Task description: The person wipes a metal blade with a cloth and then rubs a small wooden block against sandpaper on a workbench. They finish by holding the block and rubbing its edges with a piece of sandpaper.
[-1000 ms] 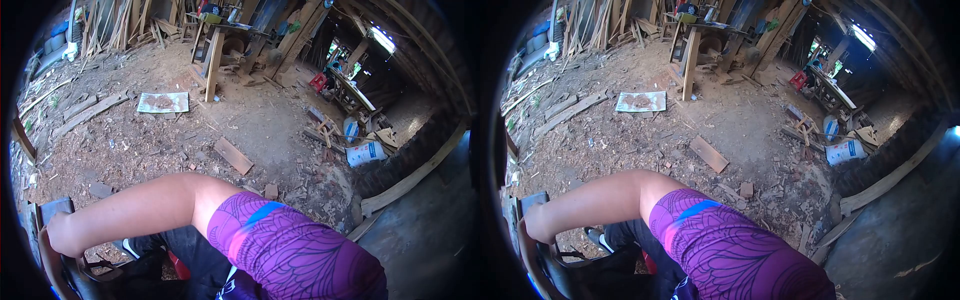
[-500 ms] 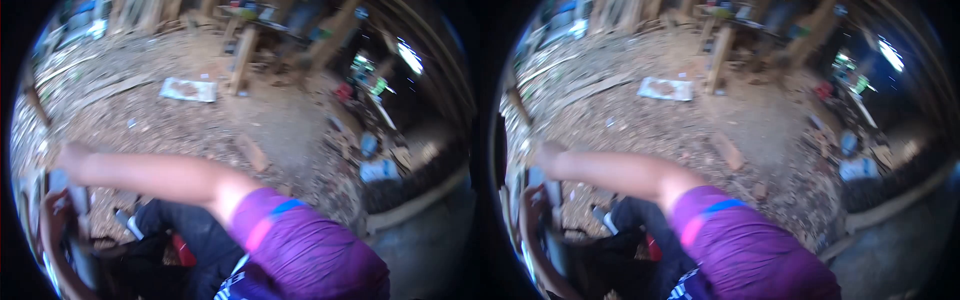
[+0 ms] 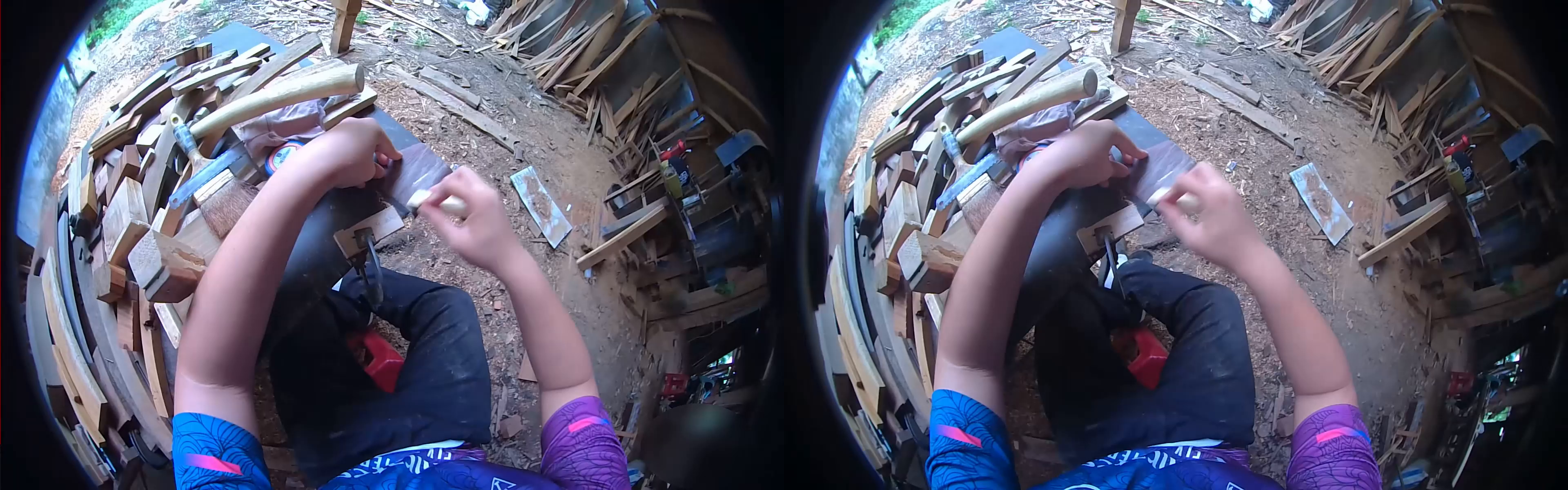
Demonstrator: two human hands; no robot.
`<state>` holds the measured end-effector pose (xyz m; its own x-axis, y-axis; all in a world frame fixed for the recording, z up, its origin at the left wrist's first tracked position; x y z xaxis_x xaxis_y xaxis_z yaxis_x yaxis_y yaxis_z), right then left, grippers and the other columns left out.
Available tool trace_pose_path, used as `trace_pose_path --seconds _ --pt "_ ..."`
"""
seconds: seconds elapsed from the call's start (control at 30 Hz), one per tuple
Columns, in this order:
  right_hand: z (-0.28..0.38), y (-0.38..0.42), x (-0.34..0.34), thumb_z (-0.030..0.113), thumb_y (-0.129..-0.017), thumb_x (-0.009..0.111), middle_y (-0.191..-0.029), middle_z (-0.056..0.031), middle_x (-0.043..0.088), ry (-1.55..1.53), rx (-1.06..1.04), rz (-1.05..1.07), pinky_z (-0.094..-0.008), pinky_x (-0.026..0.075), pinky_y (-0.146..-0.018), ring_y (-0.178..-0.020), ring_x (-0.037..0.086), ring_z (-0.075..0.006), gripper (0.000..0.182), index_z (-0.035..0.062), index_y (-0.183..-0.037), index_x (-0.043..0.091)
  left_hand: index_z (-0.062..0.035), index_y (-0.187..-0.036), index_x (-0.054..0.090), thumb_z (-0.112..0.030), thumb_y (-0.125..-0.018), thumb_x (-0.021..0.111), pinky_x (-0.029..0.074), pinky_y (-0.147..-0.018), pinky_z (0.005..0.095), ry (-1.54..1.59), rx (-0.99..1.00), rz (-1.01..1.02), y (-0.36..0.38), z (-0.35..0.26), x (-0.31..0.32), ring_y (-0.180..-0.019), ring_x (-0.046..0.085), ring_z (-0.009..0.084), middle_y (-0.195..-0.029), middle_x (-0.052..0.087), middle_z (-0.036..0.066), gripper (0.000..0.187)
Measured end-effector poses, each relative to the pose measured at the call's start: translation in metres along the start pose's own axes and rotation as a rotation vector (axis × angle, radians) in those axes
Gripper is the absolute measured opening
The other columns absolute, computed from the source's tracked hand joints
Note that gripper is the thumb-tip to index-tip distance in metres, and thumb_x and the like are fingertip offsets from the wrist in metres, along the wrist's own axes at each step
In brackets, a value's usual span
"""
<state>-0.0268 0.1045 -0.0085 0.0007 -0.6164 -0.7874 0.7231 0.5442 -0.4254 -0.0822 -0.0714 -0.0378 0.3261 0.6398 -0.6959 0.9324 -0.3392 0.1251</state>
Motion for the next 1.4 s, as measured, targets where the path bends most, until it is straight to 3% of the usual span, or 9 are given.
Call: trace_pose_path --seconds 0.2,0.37,0.57,0.67,0.8,0.93,1.27,1.33,1.4 --pt "-0.108 0.019 -0.027 0.016 -0.088 0.074 -0.087 -0.0109 0.069 0.030 0.406 -0.224 -0.0344 0.052 -0.068 -0.076 0.067 -0.0207 0.014 0.0034 -0.090 0.068 -0.0068 -0.122 0.072 -0.003 -0.084 0.072 0.057 -0.063 0.0322 -0.036 0.032 0.012 -0.004 -0.002 0.000 -0.066 0.071 0.0177 -0.109 0.074 0.011 0.038" --pt "-0.095 0.022 -0.011 0.015 -0.096 0.070 -0.085 -0.0072 0.070 -0.619 0.595 -0.312 -0.0227 0.049 -0.058 -0.071 0.064 -0.0079 0.021 0.0018 -0.108 0.059 -0.0068 -0.122 0.072 -0.002 -0.083 0.073 0.058 -0.063 0.0320 -0.045 0.048 0.007 -0.007 0.001 0.002 -0.066 0.070 0.0177 -0.109 0.074 0.012 0.039" --pt "-0.067 -0.007 -0.006 0.012 -0.092 0.075 -0.090 -0.0085 0.068 -0.722 0.531 -0.291 -0.0215 0.051 -0.054 -0.072 0.066 -0.0108 0.040 -0.0006 -0.123 0.054 -0.0076 -0.122 0.072 -0.003 -0.082 0.074 0.058 -0.062 0.0313 -0.040 0.049 -0.006 -0.005 0.000 0.001 -0.068 0.071 0.0170 -0.105 0.076 0.011 0.040" --pt "-0.059 -0.017 -0.021 0.008 -0.088 0.075 -0.092 -0.0084 0.069 -0.188 0.245 -0.453 -0.0268 0.054 -0.058 -0.072 0.066 -0.0127 0.048 0.0059 -0.133 0.059 -0.0080 -0.121 0.073 -0.003 -0.081 0.075 0.058 -0.062 0.0315 -0.047 0.069 -0.023 -0.008 0.002 0.002 -0.068 0.071 0.0169 -0.105 0.076 0.011 0.040" --pt "-0.077 -0.028 0.012 0.007 -0.086 0.072 -0.087 -0.0057 0.067 -0.346 0.444 -0.032 -0.0247 0.049 -0.055 -0.065 0.063 -0.0092 0.042 0.0069 -0.127 0.062 -0.0078 -0.119 0.074 -0.002 -0.079 0.075 0.058 -0.065 0.0320 -0.036 0.062 -0.020 -0.008 0.000 0.002 -0.070 0.071 0.0185 -0.104 0.076 0.012 0.040" --pt "-0.054 -0.031 0.011 0.006 -0.086 0.071 -0.087 -0.0029 0.065 -0.553 0.404 -0.077 -0.0214 0.047 -0.049 -0.063 0.060 -0.0042 0.028 0.0044 -0.112 0.060 -0.0081 -0.117 0.075 -0.003 -0.078 0.076 0.059 -0.075 0.0340 -0.103 0.116 -0.064 -0.010 0.002 0.002 -0.087 0.074 0.0252 -0.105 0.076 0.015 0.039" --pt "-0.017 -0.040 0.030 0.004 -0.084 0.077 -0.091 -0.0066 0.066 -0.466 0.032 0.102 -0.0307 0.058 -0.064 -0.075 0.070 -0.0177 0.025 0.0039 -0.106 0.066 -0.0065 -0.109 0.077 -0.002 -0.074 0.070 0.058 -0.080 0.0331 -0.089 0.114 -0.066 -0.004 -0.005 -0.001 -0.092 0.075 0.0257 -0.098 0.075 0.017 0.036" --pt "-0.036 -0.040 0.031 0.006 -0.084 0.079 -0.092 -0.0077 0.069 -0.313 0.319 0.171 -0.0318 0.059 -0.073 -0.081 0.070 -0.0166 0.033 0.0029 -0.112 0.063 -0.0129 -0.114 0.076 -0.012 -0.077 0.079 0.057 -0.082 0.0351 -0.096 0.097 -0.059 -0.009 0.002 0.002 -0.092 0.074 0.0288 -0.103 0.076 0.016 0.037" --pt "-0.049 -0.046 0.022 0.008 -0.085 0.077 -0.090 -0.0099 0.071 -0.259 0.300 0.048 -0.0334 0.058 -0.073 -0.080 0.071 -0.0184 0.033 0.0014 -0.113 0.061 -0.0123 -0.115 0.076 -0.013 -0.077 0.079 0.057 -0.082 0.0350 -0.088 0.089 -0.066 -0.013 0.008 0.004 -0.091 0.074 0.0284 -0.103 0.076 0.016 0.037"
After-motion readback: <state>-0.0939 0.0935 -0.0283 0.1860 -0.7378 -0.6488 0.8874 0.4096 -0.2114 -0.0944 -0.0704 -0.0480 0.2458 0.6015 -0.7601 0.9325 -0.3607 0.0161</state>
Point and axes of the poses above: each hand's wrist, its own y-axis away from the middle knuckle, its own x-axis out of the palm, z = x × y, the point moved 7 cm from there along -y, towards the middle knuckle
